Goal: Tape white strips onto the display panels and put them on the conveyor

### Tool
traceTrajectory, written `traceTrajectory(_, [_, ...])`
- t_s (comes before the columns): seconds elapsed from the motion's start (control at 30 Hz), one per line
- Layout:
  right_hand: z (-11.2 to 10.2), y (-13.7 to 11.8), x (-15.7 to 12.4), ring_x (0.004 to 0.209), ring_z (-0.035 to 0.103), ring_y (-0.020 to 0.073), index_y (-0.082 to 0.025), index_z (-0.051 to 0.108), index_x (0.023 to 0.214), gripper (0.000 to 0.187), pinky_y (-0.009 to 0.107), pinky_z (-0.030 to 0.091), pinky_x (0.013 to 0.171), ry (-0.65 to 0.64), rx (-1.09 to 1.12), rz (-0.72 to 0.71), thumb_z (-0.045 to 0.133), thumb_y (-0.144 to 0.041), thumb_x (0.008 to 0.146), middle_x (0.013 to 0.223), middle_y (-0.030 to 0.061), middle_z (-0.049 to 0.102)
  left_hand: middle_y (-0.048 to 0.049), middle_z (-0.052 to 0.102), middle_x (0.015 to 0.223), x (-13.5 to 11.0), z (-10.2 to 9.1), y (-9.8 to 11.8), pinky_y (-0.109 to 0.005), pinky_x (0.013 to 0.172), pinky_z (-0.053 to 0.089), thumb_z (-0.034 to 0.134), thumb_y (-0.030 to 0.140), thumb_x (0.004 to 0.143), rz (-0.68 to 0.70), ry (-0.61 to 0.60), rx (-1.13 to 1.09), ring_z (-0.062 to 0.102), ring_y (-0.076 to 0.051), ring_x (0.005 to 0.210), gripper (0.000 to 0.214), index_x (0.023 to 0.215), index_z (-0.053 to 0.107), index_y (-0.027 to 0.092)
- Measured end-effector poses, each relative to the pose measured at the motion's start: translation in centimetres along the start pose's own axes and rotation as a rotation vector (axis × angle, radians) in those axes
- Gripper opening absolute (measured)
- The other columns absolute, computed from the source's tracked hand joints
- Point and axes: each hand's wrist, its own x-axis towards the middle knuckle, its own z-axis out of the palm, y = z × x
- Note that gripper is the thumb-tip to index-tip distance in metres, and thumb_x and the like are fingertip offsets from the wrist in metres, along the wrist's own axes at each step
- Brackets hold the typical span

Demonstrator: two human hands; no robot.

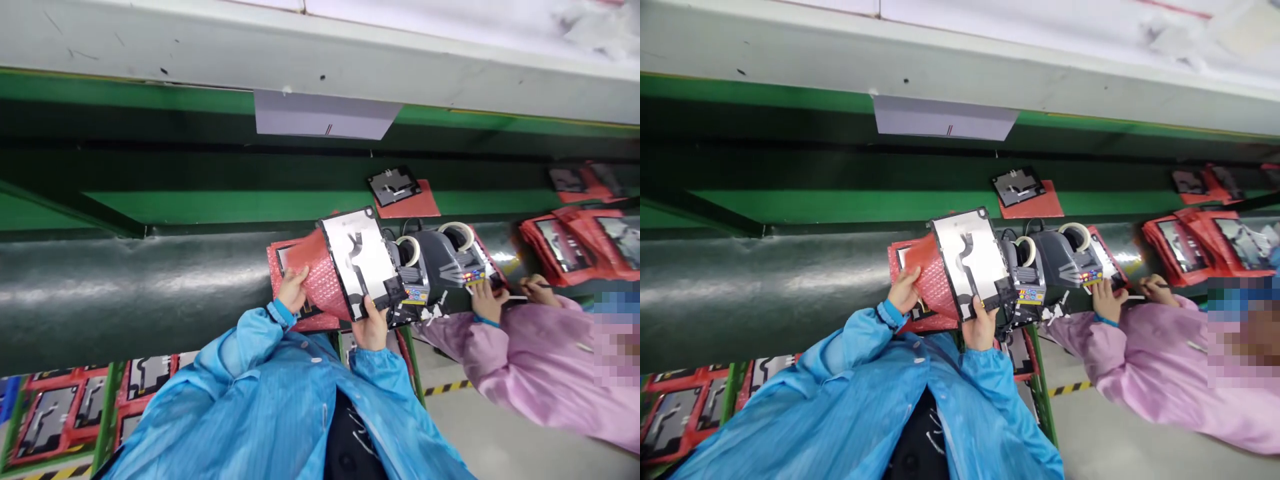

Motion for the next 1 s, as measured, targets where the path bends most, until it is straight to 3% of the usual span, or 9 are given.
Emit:
traceTrajectory(0.03, [-0.3,0.3,-0.4,0.099,0.065,0.0124,-0.035,0.057,0.115,0.058,0.031,0.053,0.088,-0.004,-0.013,0.005,0.076,-0.026,0.062,0.112,-0.0052,0.068,-0.0045,0.067,0.115,0.7,-0.2,0.0,-0.033,0.100,0.045,0.074,0.034,0.072,0.120,0.040,0.068,0.063,-0.018,0.107,0.047,0.114,0.057,0.020])
traceTrajectory(0.1, [-0.9,1.6,-1.1,0.100,0.064,0.0131,-0.035,0.057,0.115,0.056,0.032,0.052,0.089,-0.005,-0.061,0.032,0.075,-0.028,0.062,0.111,-0.0046,0.068,-0.0074,0.065,0.121,1.9,-1.2,-0.2,-0.035,0.101,0.044,0.071,0.027,0.072,0.196,0.102,0.271,0.061,-0.019,0.110,0.047,0.116,0.055,0.017])
traceTrajectory(0.2, [-2.1,4.4,-1.5,0.100,0.065,0.0164,-0.031,0.058,0.113,0.055,0.036,0.052,0.090,-0.018,-0.153,0.083,0.074,-0.032,0.061,0.110,-0.0007,0.069,-0.0117,0.066,0.118,3.2,-3.6,-0.9,-0.038,0.099,0.046,0.063,0.020,0.075,0.114,0.161,0.505,0.063,-0.020,0.106,0.038,0.112,0.055,0.012])
traceTrajectory(0.33, [-3.8,7.0,-1.3,0.101,0.064,0.0179,-0.026,0.056,0.113,0.055,0.038,0.048,0.096,-0.034,-0.244,0.098,0.072,-0.039,0.062,0.109,0.0019,0.068,-0.0118,0.068,0.110,4.3,-6.1,-1.8,-0.040,0.096,0.048,0.059,0.014,0.075,0.070,0.205,0.648,0.064,-0.021,0.102,0.031,0.106,0.056,0.011])
traceTrajectory(0.53, [-5.4,6.1,0.0,0.097,0.063,0.0163,-0.022,0.055,0.103,0.046,0.033,0.046,0.095,0.051,-0.443,-0.067,0.073,-0.038,0.063,0.100,0.0006,0.067,-0.0108,0.068,0.104,5.3,-7.4,-0.8,-0.041,0.095,0.047,0.059,0.011,0.075,0.051,0.237,0.906,0.064,-0.021,0.098,0.026,0.101,0.056,0.013])
traceTrajectory(0.7, [-4.7,3.2,1.1,0.070,0.060,0.0142,-0.022,0.052,0.085,0.029,0.028,0.051,0.069,0.117,-0.427,-0.132,0.063,-0.045,0.072,0.072,-0.0038,0.060,-0.0094,0.070,0.100,5.5,-7.5,0.6,-0.039,0.098,0.045,0.061,0.009,0.073,0.056,0.197,1.079,0.064,-0.022,0.099,0.025,0.098,0.059,0.013])
traceTrajectory(0.8, [-3.9,2.1,0.5,0.070,0.061,0.0133,-0.024,0.050,0.086,0.030,0.027,0.051,0.067,0.092,-0.323,-0.143,0.065,-0.044,0.071,0.076,-0.0037,0.062,-0.0093,0.070,0.101,5.4,-7.3,1.2,-0.038,0.097,0.045,0.063,0.010,0.072,0.066,0.175,1.152,0.064,-0.023,0.100,0.028,0.100,0.060,0.013])
traceTrajectory(0.9, [-3.0,2.9,-0.9,0.077,0.063,0.0125,-0.024,0.049,0.084,0.033,0.027,0.052,0.074,0.036,-0.231,-0.084,0.069,-0.044,0.068,0.081,-0.0034,0.064,-0.0099,0.071,0.100,5.2,-7.3,1.8,-0.036,0.092,0.048,0.066,0.015,0.073,0.073,0.176,1.217,0.066,-0.024,0.097,0.030,0.103,0.059,0.013])
traceTrajectory(1.0, [-1.9,5.5,-1.8,0.077,0.065,0.0133,-0.024,0.046,0.082,0.040,0.029,0.054,0.074,0.001,-0.172,0.047,0.073,-0.047,0.063,0.077,-0.0043,0.064,-0.0104,0.071,0.093,5.1,-7.6,2.2,-0.036,0.086,0.050,0.060,0.019,0.080,0.070,0.208,1.284,0.067,-0.023,0.090,0.028,0.107,0.057,0.013])
